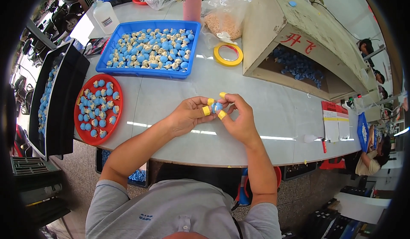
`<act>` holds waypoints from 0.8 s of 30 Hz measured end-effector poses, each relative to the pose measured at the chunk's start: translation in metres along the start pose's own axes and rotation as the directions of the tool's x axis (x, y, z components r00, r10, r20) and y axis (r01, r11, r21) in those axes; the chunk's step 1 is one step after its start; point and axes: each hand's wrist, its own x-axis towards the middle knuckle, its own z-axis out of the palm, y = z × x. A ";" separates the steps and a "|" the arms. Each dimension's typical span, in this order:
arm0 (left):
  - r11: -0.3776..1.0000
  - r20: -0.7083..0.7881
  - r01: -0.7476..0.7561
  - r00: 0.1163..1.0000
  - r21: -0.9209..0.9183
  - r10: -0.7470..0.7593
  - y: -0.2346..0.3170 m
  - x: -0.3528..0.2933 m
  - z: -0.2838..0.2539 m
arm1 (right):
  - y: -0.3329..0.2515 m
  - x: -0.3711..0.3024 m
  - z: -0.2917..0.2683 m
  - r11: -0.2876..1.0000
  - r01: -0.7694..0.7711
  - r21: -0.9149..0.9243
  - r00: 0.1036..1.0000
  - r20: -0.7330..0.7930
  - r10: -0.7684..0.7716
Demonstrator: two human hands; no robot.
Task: The person assembles small plastic toy figures by hand at a workbench, joining plastic toy parts with glue from a bottle.
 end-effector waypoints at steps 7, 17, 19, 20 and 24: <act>0.998 -0.010 -0.021 1.000 0.066 0.022 -0.001 -0.001 0.004 | -0.004 0.000 -0.002 0.992 0.073 -0.100 0.997 0.040 -0.069; 0.992 -0.027 -0.039 0.999 0.121 0.042 -0.001 0.001 0.006 | -0.006 0.001 -0.002 0.986 0.065 -0.156 0.997 0.048 -0.059; 0.991 -0.027 -0.049 0.998 0.122 0.053 -0.004 0.003 0.002 | -0.006 0.001 -0.001 0.987 0.066 -0.148 0.997 0.036 -0.061; 0.990 -0.027 -0.060 0.998 0.125 0.064 -0.005 0.003 0.001 | -0.006 0.001 0.000 0.987 0.066 -0.148 0.997 0.037 -0.061; 0.987 -0.028 -0.072 0.997 0.146 0.077 -0.004 0.003 0.001 | -0.002 -0.001 0.001 0.988 0.076 -0.135 0.997 0.019 -0.074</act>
